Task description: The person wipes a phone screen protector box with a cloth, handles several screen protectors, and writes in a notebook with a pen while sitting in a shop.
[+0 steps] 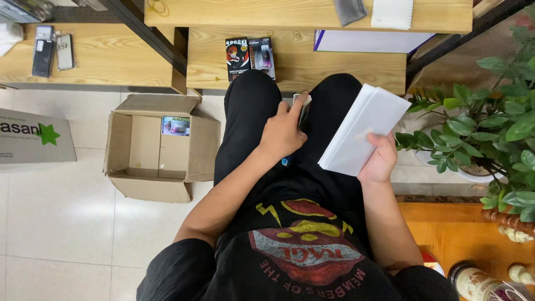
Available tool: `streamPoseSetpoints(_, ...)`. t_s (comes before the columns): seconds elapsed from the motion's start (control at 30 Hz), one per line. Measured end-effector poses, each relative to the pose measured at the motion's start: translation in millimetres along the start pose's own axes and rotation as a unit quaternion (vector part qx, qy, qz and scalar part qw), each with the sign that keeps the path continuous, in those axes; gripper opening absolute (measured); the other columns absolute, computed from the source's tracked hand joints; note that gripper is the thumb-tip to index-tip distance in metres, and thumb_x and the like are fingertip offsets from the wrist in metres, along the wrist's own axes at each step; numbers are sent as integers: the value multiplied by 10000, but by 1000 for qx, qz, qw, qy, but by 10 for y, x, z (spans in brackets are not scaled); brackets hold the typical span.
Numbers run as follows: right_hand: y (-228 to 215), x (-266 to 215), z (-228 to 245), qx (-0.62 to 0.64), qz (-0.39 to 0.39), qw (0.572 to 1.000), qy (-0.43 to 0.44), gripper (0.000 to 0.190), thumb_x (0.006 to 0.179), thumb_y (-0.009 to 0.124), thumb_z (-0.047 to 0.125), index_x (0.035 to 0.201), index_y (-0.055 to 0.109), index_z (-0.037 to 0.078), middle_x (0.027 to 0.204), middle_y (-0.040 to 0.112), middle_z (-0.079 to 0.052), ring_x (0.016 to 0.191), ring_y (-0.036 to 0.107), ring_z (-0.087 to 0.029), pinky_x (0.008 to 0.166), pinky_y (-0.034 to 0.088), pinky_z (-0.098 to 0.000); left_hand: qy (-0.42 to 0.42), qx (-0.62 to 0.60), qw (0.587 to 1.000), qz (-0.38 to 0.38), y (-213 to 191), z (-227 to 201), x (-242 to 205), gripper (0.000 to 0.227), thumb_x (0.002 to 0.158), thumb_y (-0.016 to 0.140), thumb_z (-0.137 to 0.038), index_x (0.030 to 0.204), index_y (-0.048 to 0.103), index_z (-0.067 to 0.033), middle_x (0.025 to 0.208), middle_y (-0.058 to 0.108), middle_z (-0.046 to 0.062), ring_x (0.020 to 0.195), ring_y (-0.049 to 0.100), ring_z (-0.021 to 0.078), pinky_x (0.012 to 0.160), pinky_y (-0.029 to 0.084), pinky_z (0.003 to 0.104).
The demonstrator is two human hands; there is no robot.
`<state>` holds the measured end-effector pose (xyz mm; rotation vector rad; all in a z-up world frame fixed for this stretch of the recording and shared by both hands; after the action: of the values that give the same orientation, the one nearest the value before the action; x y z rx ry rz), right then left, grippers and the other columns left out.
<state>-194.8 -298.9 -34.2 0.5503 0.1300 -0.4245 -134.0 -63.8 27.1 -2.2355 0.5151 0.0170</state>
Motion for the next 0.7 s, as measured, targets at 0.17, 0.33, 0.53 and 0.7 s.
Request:
streamPoseSetpoints(0.17, 498, -48, 441, 124, 63, 990, -7, 500, 873, 540, 177, 1369, 602, 150, 1274, 690, -101, 1138, 710, -280, 1063, 580, -459, 87, -93, 991, -33, -549, -178, -427, 765, 764, 645, 1, 1479, 424, -161, 1104, 537, 201, 810, 676, 503, 675, 561, 563)
streamPoseSetpoints(0.33, 1239, -103, 312, 212, 196, 957, 40, 406, 1036, 508, 326, 1429, 549, 230, 1444, 632, -41, 1343, 613, -261, 1254, 472, -537, 71, -167, 983, 16, -429, -6, -710, 725, 764, 683, -13, 1427, 421, -142, 908, 571, 125, 774, 695, 377, 660, 554, 447)
streamPoseSetpoints(0.53, 1395, -162, 12, 131, 322, 938, 2, 511, 1009, 484, 96, 1506, 395, 173, 1479, 555, -139, 1366, 548, -364, 1175, 414, -710, 33, -214, 976, 32, -254, 309, -874, 608, 788, 729, -16, 1320, 436, 10, 944, 633, 217, 792, 670, 331, 664, 548, 470)
streamPoseSetpoints(0.7, 1230, -139, 128, -57, 356, 927, -109, 457, 937, 585, 16, 1381, 491, 65, 1202, 675, -108, 1137, 660, -213, 1090, 533, -554, 48, -276, 960, 14, -223, 345, -942, 641, 784, 732, 28, 1345, 460, -120, 862, 641, 163, 767, 653, 270, 687, 561, 414)
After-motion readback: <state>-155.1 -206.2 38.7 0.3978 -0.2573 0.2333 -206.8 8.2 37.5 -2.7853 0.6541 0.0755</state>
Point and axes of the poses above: each hand's wrist, its own x-axis towards the middle knuckle, its own y-axis out of the palm, z = x × y, the point moved 9 cm from there along x, towards the middle knuckle
